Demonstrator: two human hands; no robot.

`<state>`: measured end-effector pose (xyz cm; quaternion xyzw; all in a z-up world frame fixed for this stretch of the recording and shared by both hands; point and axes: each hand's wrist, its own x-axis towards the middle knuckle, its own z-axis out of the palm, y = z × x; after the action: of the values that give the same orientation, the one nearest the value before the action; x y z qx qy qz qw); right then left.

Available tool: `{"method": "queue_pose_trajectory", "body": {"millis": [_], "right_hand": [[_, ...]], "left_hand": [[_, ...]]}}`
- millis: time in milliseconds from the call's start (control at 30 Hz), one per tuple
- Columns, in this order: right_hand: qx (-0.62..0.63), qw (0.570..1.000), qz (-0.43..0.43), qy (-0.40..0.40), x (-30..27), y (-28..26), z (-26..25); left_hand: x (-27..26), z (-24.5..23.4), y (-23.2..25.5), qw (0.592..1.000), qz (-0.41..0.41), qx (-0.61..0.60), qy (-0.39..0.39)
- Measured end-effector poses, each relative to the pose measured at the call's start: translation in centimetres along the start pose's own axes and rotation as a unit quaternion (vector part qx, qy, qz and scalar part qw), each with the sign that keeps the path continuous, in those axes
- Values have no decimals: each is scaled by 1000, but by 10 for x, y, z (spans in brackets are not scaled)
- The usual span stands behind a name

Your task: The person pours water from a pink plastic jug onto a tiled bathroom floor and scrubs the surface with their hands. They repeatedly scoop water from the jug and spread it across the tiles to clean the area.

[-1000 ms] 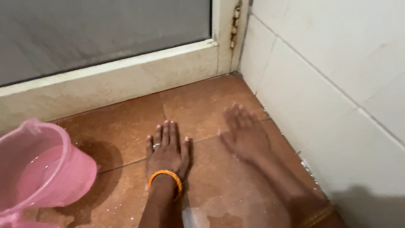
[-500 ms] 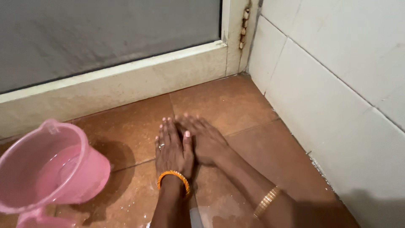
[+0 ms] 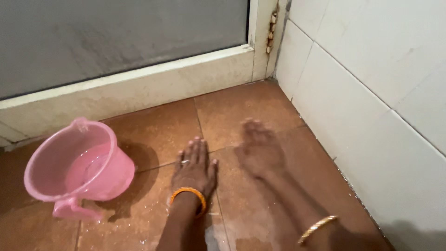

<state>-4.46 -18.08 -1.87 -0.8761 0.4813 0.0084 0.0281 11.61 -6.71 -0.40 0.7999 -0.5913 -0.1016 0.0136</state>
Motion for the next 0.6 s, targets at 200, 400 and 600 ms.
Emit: {"method": "queue_pose_trajectory", "body": {"millis": [200,400,600], "right_hand": [[50,983,-162,71,-52,-96,9],[87,972,-218,-18,-144,-60,10],[21,997,-77,16,-141,19,-2]], "left_hand": [[-45,13,-43,995,-85,22,40],[-111,16,-27,994,-98,8,54],[-124,6,30,999,-33,-11,-24]]}}
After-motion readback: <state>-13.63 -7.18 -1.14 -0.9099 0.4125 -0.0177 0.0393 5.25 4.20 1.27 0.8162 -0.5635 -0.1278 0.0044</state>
